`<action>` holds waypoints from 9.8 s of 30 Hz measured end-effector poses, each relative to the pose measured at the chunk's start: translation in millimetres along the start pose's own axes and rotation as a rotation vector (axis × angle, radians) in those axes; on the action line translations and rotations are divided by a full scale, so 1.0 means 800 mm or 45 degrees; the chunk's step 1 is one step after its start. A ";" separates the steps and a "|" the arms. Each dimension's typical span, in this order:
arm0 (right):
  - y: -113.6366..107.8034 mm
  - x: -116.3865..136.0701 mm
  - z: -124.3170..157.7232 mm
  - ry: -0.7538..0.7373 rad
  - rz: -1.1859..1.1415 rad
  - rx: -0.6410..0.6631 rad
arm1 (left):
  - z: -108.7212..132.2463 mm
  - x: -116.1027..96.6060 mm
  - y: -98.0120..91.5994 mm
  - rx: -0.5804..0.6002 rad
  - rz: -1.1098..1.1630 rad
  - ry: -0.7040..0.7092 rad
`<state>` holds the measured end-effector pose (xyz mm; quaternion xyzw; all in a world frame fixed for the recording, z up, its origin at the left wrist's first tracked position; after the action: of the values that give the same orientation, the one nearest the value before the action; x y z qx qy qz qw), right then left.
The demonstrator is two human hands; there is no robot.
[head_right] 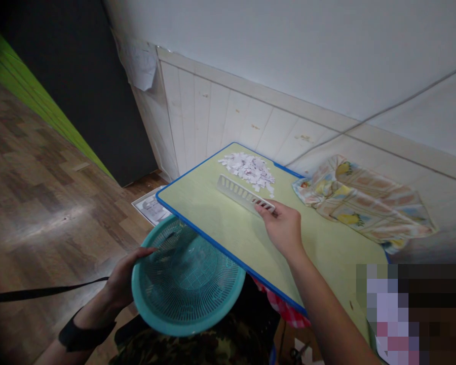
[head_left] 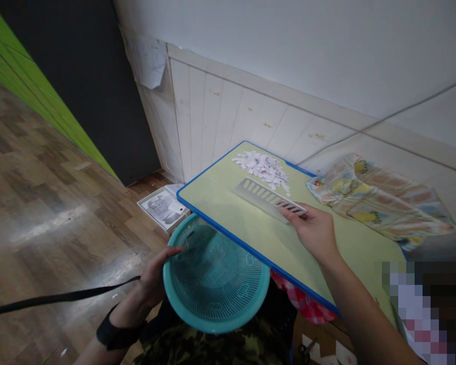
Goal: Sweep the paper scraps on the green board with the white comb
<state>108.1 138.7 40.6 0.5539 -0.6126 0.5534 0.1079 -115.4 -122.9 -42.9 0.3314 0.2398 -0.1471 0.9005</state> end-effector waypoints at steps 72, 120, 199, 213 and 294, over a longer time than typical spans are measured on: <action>0.003 -0.043 -0.103 -0.045 0.252 -0.029 | -0.008 0.011 -0.009 -0.089 -0.063 0.016; -0.061 -0.005 0.033 0.086 0.416 -0.263 | -0.007 0.003 -0.011 -0.085 -0.036 0.060; -0.034 0.005 0.054 -0.027 0.201 -0.068 | -0.010 0.015 -0.009 0.031 0.031 -0.012; -0.032 -0.001 0.052 -0.117 0.188 0.106 | 0.003 0.008 0.009 -0.038 0.067 -0.054; 0.007 -0.045 -0.124 -0.027 0.479 -0.161 | -0.012 0.018 -0.012 -0.041 0.064 -0.017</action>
<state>69.1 236.4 46.7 0.4275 -0.7400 0.5184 0.0309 -110.9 -125.1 -62.0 0.3219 0.2276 -0.1230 0.9108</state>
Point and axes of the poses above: each hand's wrist, its own z-axis away from the middle knuckle, its own y-axis out of the palm, x = y × z, the point moved 1 cm from there along -z, towards the middle knuckle
